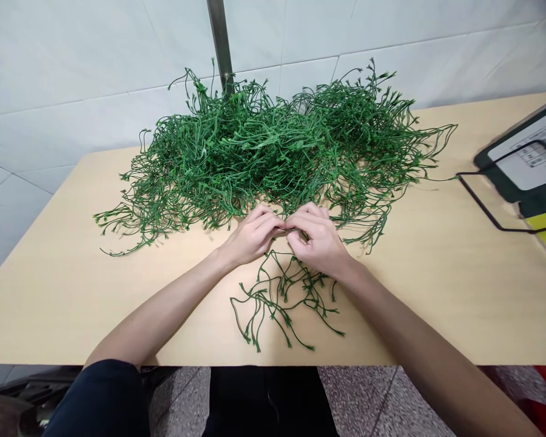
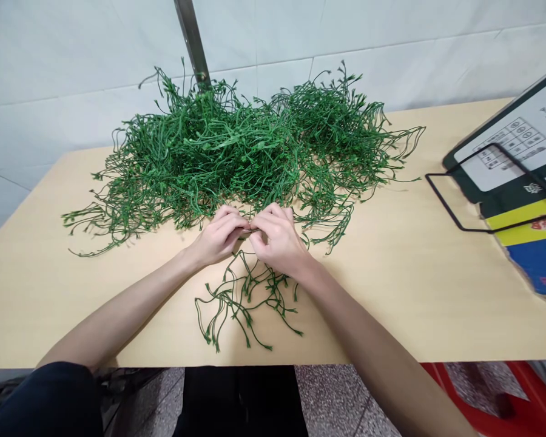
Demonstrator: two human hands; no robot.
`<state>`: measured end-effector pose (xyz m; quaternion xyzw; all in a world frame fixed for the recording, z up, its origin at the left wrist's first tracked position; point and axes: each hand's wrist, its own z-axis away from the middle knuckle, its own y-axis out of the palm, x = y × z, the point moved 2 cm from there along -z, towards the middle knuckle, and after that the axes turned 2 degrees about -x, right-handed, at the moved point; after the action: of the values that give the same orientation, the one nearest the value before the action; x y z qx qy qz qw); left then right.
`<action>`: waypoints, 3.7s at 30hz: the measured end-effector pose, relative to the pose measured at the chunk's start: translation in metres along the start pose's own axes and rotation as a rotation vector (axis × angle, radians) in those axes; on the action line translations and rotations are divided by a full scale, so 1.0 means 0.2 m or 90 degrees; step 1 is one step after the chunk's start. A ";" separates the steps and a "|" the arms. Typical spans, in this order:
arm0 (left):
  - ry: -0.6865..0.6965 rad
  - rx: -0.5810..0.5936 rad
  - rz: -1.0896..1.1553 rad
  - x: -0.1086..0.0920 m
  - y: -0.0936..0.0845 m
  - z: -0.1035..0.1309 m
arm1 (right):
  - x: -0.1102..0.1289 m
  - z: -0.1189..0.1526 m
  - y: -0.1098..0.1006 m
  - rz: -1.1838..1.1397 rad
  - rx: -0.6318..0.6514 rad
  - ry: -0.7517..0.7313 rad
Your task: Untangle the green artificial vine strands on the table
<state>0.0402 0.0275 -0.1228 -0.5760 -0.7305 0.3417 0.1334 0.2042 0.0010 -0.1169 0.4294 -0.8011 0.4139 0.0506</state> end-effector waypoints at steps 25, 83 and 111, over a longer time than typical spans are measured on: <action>-0.068 -0.068 0.038 0.01 -0.03 -0.01 | -0.02 0.00 -0.03 0.090 -0.044 -0.070; 0.014 -0.038 0.041 0.01 0.01 0.01 | 0.01 0.03 0.03 0.123 -0.055 0.085; -0.068 -0.094 0.043 0.03 -0.02 -0.01 | -0.02 0.01 -0.01 0.073 -0.025 0.015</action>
<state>0.0369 0.0332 -0.1197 -0.5895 -0.7398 0.3218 0.0397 0.2076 0.0006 -0.1195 0.3769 -0.8318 0.4051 0.0449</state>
